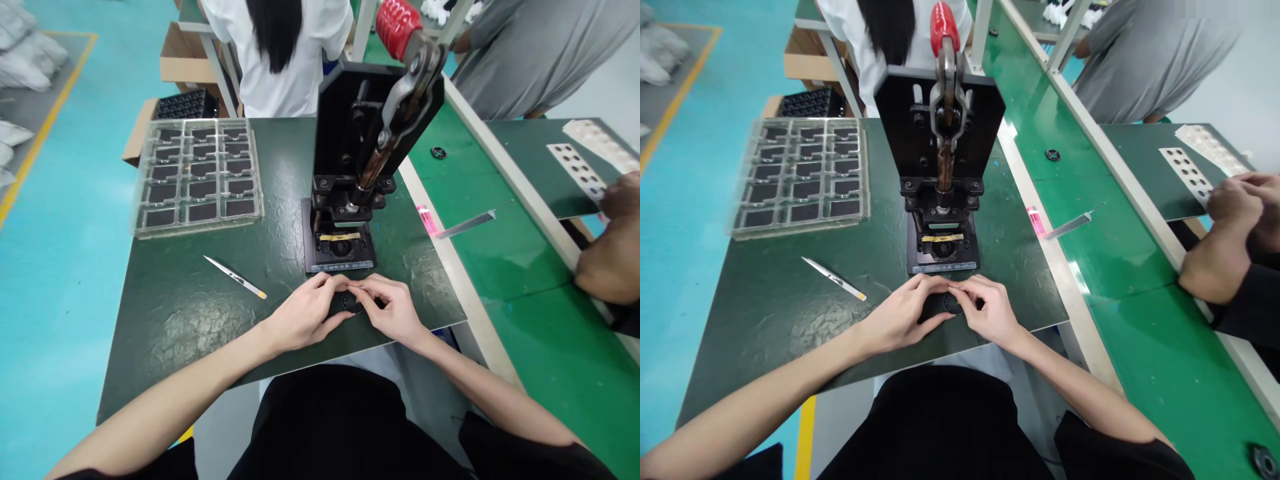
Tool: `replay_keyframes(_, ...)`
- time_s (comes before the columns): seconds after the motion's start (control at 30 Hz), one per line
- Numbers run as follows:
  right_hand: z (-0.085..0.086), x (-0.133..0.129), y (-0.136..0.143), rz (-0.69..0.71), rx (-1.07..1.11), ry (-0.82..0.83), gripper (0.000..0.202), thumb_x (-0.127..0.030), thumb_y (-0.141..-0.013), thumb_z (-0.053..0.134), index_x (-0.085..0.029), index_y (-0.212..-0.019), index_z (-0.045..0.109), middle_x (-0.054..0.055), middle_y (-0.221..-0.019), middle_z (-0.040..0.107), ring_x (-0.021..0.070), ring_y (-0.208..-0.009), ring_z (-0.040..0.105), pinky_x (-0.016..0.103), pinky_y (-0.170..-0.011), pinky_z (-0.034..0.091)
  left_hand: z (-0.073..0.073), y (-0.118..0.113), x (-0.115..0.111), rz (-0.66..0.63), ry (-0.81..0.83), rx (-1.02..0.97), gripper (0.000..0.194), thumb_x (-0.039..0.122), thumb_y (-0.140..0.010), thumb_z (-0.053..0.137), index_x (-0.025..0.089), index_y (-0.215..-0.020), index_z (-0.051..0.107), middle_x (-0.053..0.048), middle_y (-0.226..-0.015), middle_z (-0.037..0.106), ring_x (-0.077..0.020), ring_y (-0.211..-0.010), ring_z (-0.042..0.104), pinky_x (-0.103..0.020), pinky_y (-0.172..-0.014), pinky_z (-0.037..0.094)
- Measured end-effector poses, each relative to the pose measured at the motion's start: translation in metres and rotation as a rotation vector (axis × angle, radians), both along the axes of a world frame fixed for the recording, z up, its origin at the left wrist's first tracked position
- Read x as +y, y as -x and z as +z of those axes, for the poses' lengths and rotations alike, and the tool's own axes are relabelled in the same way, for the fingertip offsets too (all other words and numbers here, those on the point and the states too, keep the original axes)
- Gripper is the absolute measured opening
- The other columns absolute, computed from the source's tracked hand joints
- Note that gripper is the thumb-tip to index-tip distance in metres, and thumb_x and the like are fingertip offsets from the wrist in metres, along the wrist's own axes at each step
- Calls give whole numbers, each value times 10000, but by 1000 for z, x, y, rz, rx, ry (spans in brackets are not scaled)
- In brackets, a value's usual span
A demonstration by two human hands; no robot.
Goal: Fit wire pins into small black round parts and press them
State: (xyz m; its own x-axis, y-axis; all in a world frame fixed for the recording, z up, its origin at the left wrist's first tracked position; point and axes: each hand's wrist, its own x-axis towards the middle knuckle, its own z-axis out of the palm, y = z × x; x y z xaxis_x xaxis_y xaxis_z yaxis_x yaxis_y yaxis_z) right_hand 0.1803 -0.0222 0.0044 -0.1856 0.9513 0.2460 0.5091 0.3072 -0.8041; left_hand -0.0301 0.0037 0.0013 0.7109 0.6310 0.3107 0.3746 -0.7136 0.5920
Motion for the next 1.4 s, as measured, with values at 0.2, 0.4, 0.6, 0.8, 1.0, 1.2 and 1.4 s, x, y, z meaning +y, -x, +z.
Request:
replay_keyframes(0.2,-1,-1,2,20,-51,-86,146,-186,-971,619,-161,-918,752,-18,-621,554,116,-583,521,256,-570,435,0,0,0,-6,-2,-4,424,326,-998,619,164,-1329,409,-133,-1243,659,-244,-1142,644,-401,-965,619)
replay_keyframes(0.4,0,1,4,36,-77,-155,171,-154,-978,581,-154,-891,729,-16,-619,545,122,-599,513,260,-597,452,-1,0,2,11,-7,-25,394,289,-992,620,179,-1319,429,-122,-1210,664,-228,-1118,669,-369,-953,624)
replay_keyframes(0.6,-6,7,8,4,-70,-209,166,-188,-970,594,-164,-868,723,-13,-609,583,122,-585,517,268,-615,478,-11,2,5,50,-79,-44,378,303,-1001,602,190,-1334,463,-92,-1166,685,-209,-1101,695,-323,-944,621)
replay_keyframes(0.8,-16,18,6,53,-153,-196,183,-201,-959,574,-165,-833,702,-6,-626,637,119,-584,562,276,-702,544,-17,0,16,75,-221,-99,304,398,-1024,544,185,-1241,528,-70,-1049,702,-180,-918,745,-266,-834,637)
replay_keyframes(1.0,-17,22,6,78,-175,-200,180,-195,-945,552,-162,-830,686,2,-668,663,120,-617,590,269,-739,554,-14,-2,20,89,-288,-75,313,441,-1023,528,182,-1197,546,-62,-991,720,-174,-831,766,-250,-760,647)
replay_keyframes(1.2,-15,23,5,87,-200,-194,176,-178,-932,545,-179,-794,655,0,-673,647,123,-633,570,265,-739,545,-13,-5,23,104,-317,-107,354,489,-1016,527,172,-1175,540,-59,-931,722,-177,-772,775,-240,-677,646)
replay_keyframes(1.4,-13,24,6,36,-36,-96,253,-234,-926,619,-176,-680,608,-12,-624,594,100,-596,519,230,-636,470,-13,-5,25,92,-345,-78,380,528,-1014,516,178,-1161,543,-61,-920,714,-179,-721,758,-258,-616,636)
